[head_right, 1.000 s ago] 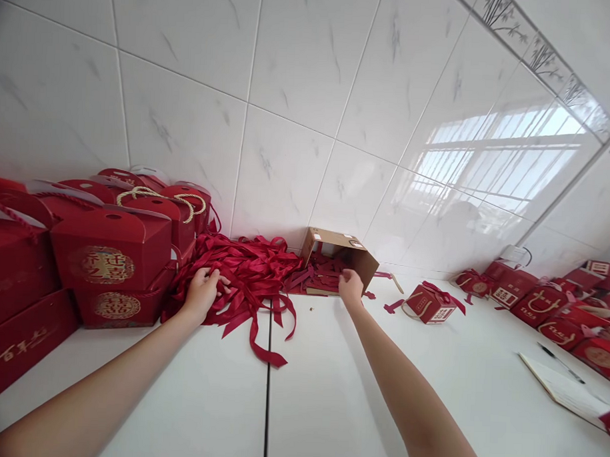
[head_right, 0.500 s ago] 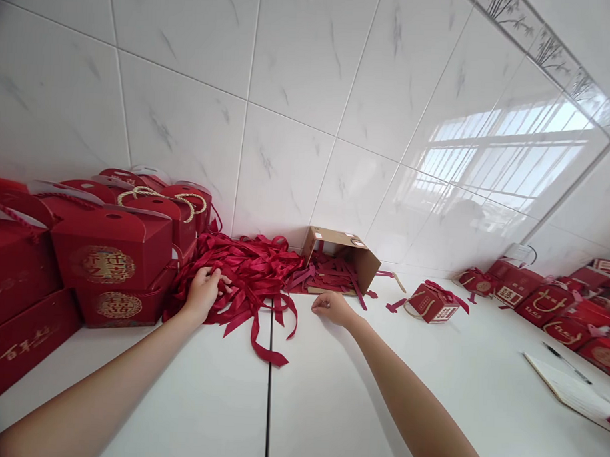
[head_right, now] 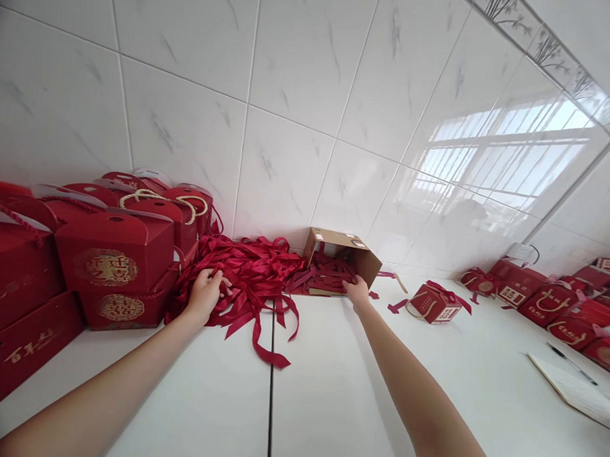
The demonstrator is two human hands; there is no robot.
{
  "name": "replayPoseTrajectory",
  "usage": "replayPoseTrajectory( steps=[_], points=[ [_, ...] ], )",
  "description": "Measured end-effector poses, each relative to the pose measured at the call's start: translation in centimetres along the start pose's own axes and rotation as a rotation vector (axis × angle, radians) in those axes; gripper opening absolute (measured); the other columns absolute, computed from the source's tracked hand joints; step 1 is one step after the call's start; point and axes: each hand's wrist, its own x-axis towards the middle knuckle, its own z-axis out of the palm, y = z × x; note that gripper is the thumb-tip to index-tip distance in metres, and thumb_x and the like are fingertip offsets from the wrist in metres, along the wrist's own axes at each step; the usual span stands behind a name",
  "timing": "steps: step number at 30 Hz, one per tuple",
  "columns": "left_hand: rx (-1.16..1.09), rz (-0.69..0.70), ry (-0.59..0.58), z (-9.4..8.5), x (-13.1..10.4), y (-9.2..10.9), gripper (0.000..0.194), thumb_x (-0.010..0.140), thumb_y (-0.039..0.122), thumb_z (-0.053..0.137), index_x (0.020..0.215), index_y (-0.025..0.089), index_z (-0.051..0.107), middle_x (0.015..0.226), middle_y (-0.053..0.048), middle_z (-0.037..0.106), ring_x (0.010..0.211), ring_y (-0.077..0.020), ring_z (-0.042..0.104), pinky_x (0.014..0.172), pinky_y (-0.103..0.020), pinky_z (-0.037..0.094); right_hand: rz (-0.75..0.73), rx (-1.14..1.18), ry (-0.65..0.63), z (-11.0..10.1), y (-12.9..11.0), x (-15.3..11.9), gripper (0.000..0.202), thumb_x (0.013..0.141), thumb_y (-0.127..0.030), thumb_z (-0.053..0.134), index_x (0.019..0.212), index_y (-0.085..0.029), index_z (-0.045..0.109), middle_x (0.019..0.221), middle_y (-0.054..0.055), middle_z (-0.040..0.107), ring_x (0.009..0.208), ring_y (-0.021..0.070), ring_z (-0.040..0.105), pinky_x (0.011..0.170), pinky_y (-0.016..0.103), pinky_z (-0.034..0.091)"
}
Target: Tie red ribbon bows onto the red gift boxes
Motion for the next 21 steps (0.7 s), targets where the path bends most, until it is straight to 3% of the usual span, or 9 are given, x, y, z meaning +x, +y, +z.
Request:
replayPoseTrajectory(
  steps=[5, 14, 21],
  points=[
    [-0.005, -0.001, -0.005, 0.0, -0.1, 0.0, 0.031, 0.09, 0.031, 0.053, 0.116, 0.014, 0.054, 0.11, -0.008, 0.06, 0.09, -0.018, 0.062, 0.076, -0.037, 0.054, -0.063, -0.064, -0.002, 2.5, -0.8, -1.4, 0.03, 0.09, -0.031, 0.054, 0.117, -0.017, 0.055, 0.118, 0.008, 0.057, 0.099, 0.0199, 0.059, 0.083, 0.041, 0.051],
    [0.002, 0.006, -0.009, -0.1, -0.2, -0.1, 0.031, 0.09, 0.032, 0.053, 0.115, 0.014, 0.054, 0.108, -0.008, 0.061, 0.087, -0.0172, 0.062, 0.074, -0.036, 0.054, -0.394, -0.32, -0.227, 7.1, -6.6, -3.7, 0.033, 0.09, -0.031, 0.054, 0.12, -0.018, 0.053, 0.116, 0.008, 0.058, 0.098, 0.02, 0.059, 0.085, 0.042, 0.05],
    [0.003, 0.014, -0.007, -0.1, 0.0, -0.3, 0.029, 0.09, 0.032, 0.053, 0.113, 0.014, 0.055, 0.105, -0.007, 0.061, 0.084, -0.0161, 0.062, 0.071, -0.034, 0.054, -0.358, -0.509, -0.285, 8.7, -8.3, -4.0, 0.031, 0.09, -0.032, 0.054, 0.117, -0.017, 0.055, 0.117, 0.008, 0.058, 0.099, 0.0202, 0.059, 0.083, 0.041, 0.051]
  ],
)
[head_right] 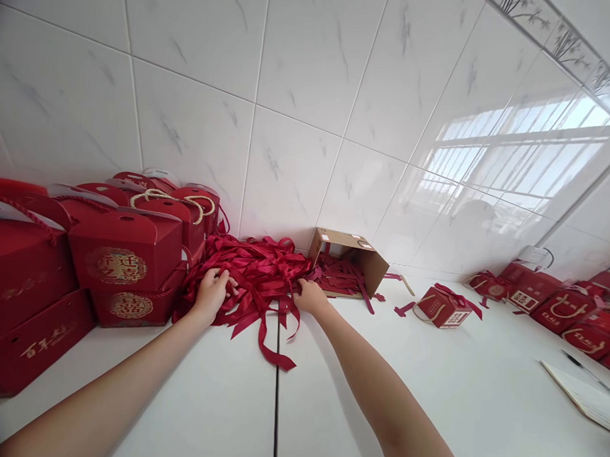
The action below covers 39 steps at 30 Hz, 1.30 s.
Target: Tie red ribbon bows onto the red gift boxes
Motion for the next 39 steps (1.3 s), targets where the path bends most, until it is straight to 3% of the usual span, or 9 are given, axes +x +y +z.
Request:
replayPoseTrajectory(
  steps=[6, 12, 20, 28, 34, 39],
  points=[
    [-0.007, 0.001, -0.006, 0.0, 0.0, 0.0, 0.03, 0.09, 0.031, 0.053, 0.114, 0.014, 0.054, 0.106, -0.007, 0.061, 0.085, -0.0164, 0.062, 0.072, -0.035, 0.054, 0.034, -0.089, -0.003, -0.4, 0.3, -1.3, 0.03, 0.091, -0.036, 0.052, 0.113, -0.015, 0.056, 0.111, 0.007, 0.06, 0.094, 0.0186, 0.06, 0.081, 0.039, 0.051],
    [-0.008, -0.009, -0.005, 0.1, 0.0, 0.0, 0.031, 0.09, 0.032, 0.053, 0.115, 0.014, 0.054, 0.108, -0.008, 0.061, 0.088, -0.0174, 0.062, 0.074, -0.036, 0.054, 0.001, -0.128, 0.032, -0.9, 2.0, -3.2, 0.045, 0.086, -0.054, 0.05, 0.109, -0.017, 0.06, 0.102, 0.01, 0.059, 0.088, 0.0206, 0.06, 0.074, 0.033, 0.046],
    [-0.007, -0.014, -0.007, 0.0, -0.1, 0.2, 0.032, 0.09, 0.032, 0.053, 0.116, 0.015, 0.054, 0.11, -0.008, 0.06, 0.09, -0.0182, 0.062, 0.077, -0.038, 0.053, -0.124, -0.114, 0.04, -1.8, 3.7, -4.9, 0.038, 0.089, -0.041, 0.047, 0.112, -0.017, 0.064, 0.102, 0.01, 0.061, 0.098, 0.022, 0.057, 0.081, 0.029, 0.042],
    [-0.017, -0.015, -0.009, 0.1, -0.2, 0.4, 0.032, 0.089, 0.032, 0.054, 0.116, 0.015, 0.054, 0.112, -0.008, 0.06, 0.092, -0.0187, 0.061, 0.078, -0.038, 0.053, -0.141, -0.065, 0.038, -2.6, 3.6, -6.7, 0.036, 0.089, -0.038, 0.046, 0.111, -0.019, 0.066, 0.108, 0.011, 0.062, 0.098, 0.0225, 0.058, 0.079, 0.03, 0.044],
    [-0.016, -0.024, -0.002, 0.1, -0.1, 0.3, 0.033, 0.089, 0.032, 0.054, 0.117, 0.015, 0.053, 0.113, -0.009, 0.059, 0.094, -0.0193, 0.061, 0.079, -0.039, 0.053, -0.167, -0.018, -0.042, -3.9, 3.0, -9.0, 0.033, 0.09, -0.035, 0.042, 0.086, -0.022, 0.072, 0.085, 0.005, 0.067, 0.081, 0.0174, 0.06, 0.074, 0.027, 0.043],
    [-0.016, -0.025, -0.002, 0.2, 0.0, 0.3, 0.032, 0.089, 0.031, 0.054, 0.117, 0.015, 0.053, 0.112, -0.009, 0.059, 0.093, -0.019, 0.061, 0.078, -0.039, 0.053, -0.153, -0.015, -0.179, -6.1, 3.7, -12.0, 0.034, 0.086, -0.039, 0.048, 0.063, -0.02, 0.065, 0.073, 0.003, 0.064, 0.066, 0.0148, 0.056, 0.063, 0.025, 0.04]
  ],
)
